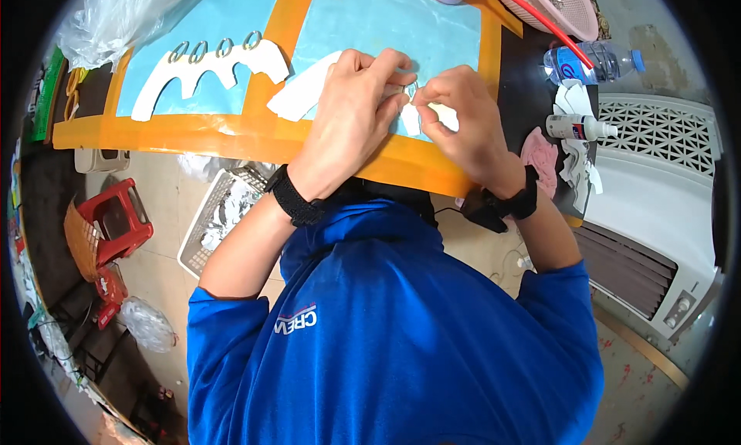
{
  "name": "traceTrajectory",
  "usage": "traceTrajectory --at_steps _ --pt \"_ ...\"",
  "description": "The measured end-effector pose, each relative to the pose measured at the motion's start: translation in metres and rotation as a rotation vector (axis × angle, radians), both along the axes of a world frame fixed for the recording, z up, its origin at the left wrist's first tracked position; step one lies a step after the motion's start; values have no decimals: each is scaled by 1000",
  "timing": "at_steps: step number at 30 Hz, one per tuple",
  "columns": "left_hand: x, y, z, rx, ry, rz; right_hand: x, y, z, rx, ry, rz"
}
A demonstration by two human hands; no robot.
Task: The person is manually applying or arranging small components (possibly eyelets or reinforcements) onto a larger white shoe upper part.
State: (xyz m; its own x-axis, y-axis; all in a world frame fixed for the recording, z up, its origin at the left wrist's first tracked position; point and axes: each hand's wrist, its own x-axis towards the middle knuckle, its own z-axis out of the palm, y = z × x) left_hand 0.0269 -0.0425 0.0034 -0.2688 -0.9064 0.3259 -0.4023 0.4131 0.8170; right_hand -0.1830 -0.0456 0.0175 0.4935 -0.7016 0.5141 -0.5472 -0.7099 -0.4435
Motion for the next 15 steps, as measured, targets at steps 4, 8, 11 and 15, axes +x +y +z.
traceTrajectory --at_steps 4,8,11,15 --pt "0 1 2 -12 -2 -4 6 10 -1 -114 35 -66" --pt "0 -1 6 -2 26 -21 1 17 1 -142 121 -67" --pt "1 0 8 27 38 -35 -1 24 2 -141 190 -65" --pt "3 0 9 75 -20 -51 -1 38 12 -122 302 -91"
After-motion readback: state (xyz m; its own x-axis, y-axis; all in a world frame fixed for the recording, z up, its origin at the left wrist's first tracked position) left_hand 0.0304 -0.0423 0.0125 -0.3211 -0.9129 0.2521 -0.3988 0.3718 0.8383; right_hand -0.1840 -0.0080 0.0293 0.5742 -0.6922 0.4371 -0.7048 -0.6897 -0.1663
